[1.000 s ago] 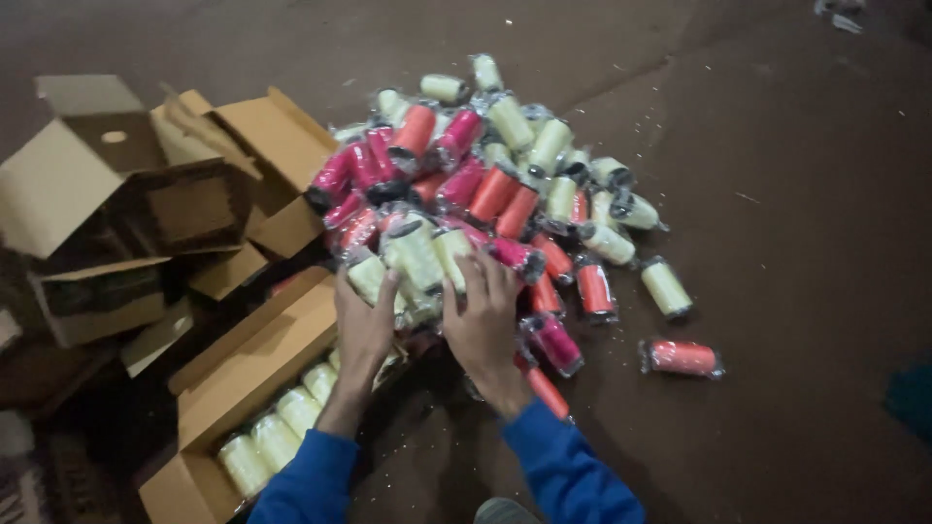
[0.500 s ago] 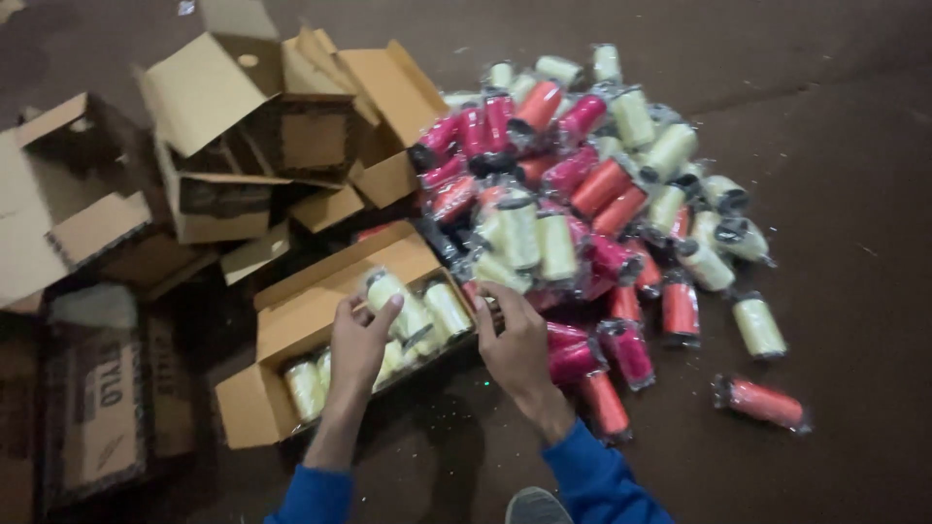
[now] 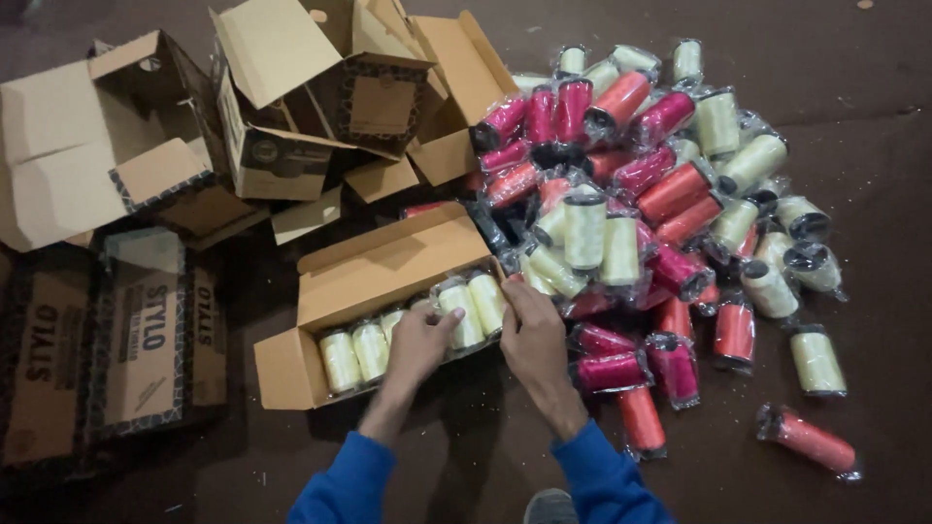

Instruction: Packing spools of thread into a cardboard box and closing it.

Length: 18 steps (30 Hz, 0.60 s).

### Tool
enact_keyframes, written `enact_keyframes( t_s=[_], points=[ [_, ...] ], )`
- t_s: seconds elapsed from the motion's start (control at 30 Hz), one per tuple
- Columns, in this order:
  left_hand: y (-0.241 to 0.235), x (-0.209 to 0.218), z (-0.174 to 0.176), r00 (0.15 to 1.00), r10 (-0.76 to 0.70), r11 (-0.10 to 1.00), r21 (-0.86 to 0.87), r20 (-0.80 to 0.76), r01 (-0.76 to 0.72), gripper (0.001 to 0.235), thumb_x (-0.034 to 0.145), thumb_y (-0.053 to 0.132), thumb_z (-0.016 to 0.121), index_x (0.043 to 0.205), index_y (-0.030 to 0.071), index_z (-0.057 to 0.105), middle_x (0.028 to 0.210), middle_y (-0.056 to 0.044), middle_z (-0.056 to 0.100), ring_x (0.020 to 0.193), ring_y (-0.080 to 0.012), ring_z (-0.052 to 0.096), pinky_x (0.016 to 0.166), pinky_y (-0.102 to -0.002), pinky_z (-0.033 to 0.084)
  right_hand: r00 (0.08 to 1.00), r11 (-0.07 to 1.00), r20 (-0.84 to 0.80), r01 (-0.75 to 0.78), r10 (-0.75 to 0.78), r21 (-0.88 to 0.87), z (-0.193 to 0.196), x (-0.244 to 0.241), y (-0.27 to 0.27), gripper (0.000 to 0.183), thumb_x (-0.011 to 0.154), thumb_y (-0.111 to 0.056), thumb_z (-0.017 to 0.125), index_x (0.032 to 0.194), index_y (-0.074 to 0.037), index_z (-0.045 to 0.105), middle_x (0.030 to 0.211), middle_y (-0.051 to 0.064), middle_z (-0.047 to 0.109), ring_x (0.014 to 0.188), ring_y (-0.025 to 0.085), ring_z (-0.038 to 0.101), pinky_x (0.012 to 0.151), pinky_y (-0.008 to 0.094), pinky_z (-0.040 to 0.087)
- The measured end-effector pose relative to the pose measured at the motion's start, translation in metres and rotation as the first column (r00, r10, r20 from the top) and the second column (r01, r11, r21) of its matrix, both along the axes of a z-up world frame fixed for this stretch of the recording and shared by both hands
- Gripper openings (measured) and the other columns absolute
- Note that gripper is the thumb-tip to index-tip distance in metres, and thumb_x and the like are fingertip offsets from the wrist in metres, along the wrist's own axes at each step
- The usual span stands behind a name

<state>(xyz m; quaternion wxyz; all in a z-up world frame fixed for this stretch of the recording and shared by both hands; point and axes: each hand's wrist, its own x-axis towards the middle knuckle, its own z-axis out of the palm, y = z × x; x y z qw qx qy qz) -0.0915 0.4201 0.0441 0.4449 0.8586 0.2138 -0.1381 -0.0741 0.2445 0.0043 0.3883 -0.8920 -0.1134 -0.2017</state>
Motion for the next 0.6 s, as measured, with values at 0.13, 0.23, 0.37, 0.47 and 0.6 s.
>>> enact_keyframes(
  t_s=[0.13, 0.23, 0.37, 0.47, 0.6],
  points=[
    [0.003, 0.010, -0.040, 1.000, 0.008, 1.000, -0.018, -0.015, -0.008, 0.043, 0.088, 0.054, 0.071, 0.088, 0.012, 0.081, 0.084, -0.011, 0.078, 0.098, -0.0369, 0.074, 0.087, -0.047, 0.058, 1.000, 1.000, -0.029, -0.001, 0.001, 0.002, 0.001, 0.001, 0.000, 0.032, 0.090, -0.002, 0.066, 0.121, -0.009, 0.074, 0.115, 0.014, 0.075, 0.108, 0.035, 0.071, 0.095, 0.045, 0.057],
    [-0.004, 0.007, -0.020, 1.000, 0.028, 0.999, -0.042, -0.002, -0.028, 0.041, 0.086, 0.055, 0.072, 0.081, 0.015, 0.081, 0.084, -0.010, 0.078, 0.097, -0.0361, 0.074, 0.086, -0.046, 0.058, 0.997, 1.000, -0.076, -0.013, 0.013, 0.008, 0.002, -0.001, 0.001, 0.030, 0.092, -0.001, 0.064, 0.119, -0.007, 0.074, 0.115, 0.016, 0.076, 0.108, 0.036, 0.072, 0.096, 0.045, 0.057],
    [-0.013, -0.005, 0.036, 0.991, 0.132, 0.977, -0.165, -0.017, -0.133, 0.061, 0.089, 0.040, 0.073, 0.135, 0.003, 0.058, 0.109, -0.023, 0.075, 0.104, -0.0358, 0.073, 0.095, -0.052, 0.056, 1.000, 1.000, -0.013, -0.024, 0.024, 0.009, 0.000, -0.001, 0.000, 0.029, 0.087, -0.006, 0.073, 0.115, -0.005, 0.075, 0.119, 0.013, 0.075, 0.110, 0.033, 0.071, 0.096, 0.043, 0.058],
    [-0.016, -0.015, 0.057, 0.993, 0.114, 0.986, -0.115, -0.038, -0.118, 0.059, 0.095, 0.042, 0.064, 0.139, 0.004, 0.054, 0.120, -0.025, 0.073, 0.121, -0.0420, 0.067, 0.102, -0.056, 0.052, 0.997, 0.998, -0.040, -0.064, 0.064, 0.021, 0.002, -0.003, -0.004, 0.029, 0.086, -0.009, 0.075, 0.115, -0.006, 0.076, 0.123, 0.012, 0.074, 0.113, 0.033, 0.070, 0.099, 0.043, 0.057],
    [-0.020, -0.019, 0.038, 1.000, 0.010, 1.000, -0.020, -0.003, -0.010, 0.048, 0.097, 0.027, 0.060, 0.137, 0.001, 0.056, 0.128, -0.025, 0.072, 0.123, -0.0438, 0.066, 0.103, -0.058, 0.052, 0.995, 0.992, -0.041, -0.087, 0.090, 0.088, 0.005, -0.003, -0.007, 0.032, 0.083, -0.005, 0.079, 0.115, -0.004, 0.076, 0.123, 0.014, 0.074, 0.113, 0.036, 0.069, 0.097, 0.045, 0.057]
  ],
)
